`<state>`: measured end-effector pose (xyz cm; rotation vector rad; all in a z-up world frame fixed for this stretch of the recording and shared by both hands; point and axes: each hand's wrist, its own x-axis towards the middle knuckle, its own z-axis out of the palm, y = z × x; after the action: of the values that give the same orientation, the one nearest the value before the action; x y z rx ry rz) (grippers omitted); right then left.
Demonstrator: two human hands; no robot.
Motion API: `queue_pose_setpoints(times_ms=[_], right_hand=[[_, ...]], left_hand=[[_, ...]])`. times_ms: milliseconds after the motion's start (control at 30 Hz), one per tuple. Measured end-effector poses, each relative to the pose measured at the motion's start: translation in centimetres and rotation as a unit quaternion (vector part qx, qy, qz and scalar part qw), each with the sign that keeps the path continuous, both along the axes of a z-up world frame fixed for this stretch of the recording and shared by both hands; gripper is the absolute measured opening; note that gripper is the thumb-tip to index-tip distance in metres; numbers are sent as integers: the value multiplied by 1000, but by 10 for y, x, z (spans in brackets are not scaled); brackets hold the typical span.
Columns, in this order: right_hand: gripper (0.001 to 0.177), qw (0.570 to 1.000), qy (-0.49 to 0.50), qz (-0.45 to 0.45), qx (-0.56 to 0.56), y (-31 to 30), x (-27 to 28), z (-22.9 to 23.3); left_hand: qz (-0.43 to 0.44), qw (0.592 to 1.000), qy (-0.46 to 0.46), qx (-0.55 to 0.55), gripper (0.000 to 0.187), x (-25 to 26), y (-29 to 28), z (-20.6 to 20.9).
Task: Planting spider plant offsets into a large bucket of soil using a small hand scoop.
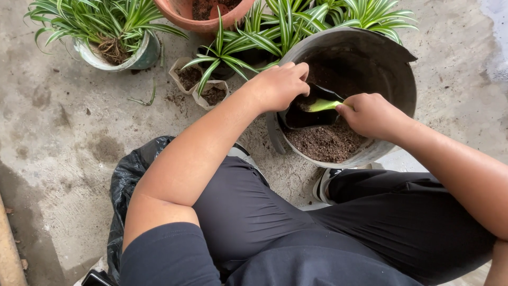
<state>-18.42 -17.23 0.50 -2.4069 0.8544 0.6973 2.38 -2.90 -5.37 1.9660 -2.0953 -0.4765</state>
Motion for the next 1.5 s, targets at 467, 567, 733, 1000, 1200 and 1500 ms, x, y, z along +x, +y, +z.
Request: queue_pose_setpoints(times_ms=[467, 567, 733, 1000, 1200, 1500], right_hand=[[20, 961, -162, 194, -115, 11, -8, -40], [14, 945, -172, 237, -143, 11, -7, -40], [12, 947, -178, 246, -107, 11, -9, -35], [18, 961, -84, 232, -126, -12, -16, -50], [18, 956, -73, 241, -152, -6, -10, -26], [15, 951, -101, 242, -163, -2, -7, -24]], left_hand=[[11, 998, -61, -11, 25, 6, 4, -4], [12, 997, -69, -22, 24, 6, 6, 2], [21, 996, -73, -38, 22, 7, 9, -2], [21, 997, -69, -39, 24, 7, 7, -3], [23, 998, -53, -26, 26, 7, 5, -9], [10, 999, -51, -14, 21, 9, 3, -12]])
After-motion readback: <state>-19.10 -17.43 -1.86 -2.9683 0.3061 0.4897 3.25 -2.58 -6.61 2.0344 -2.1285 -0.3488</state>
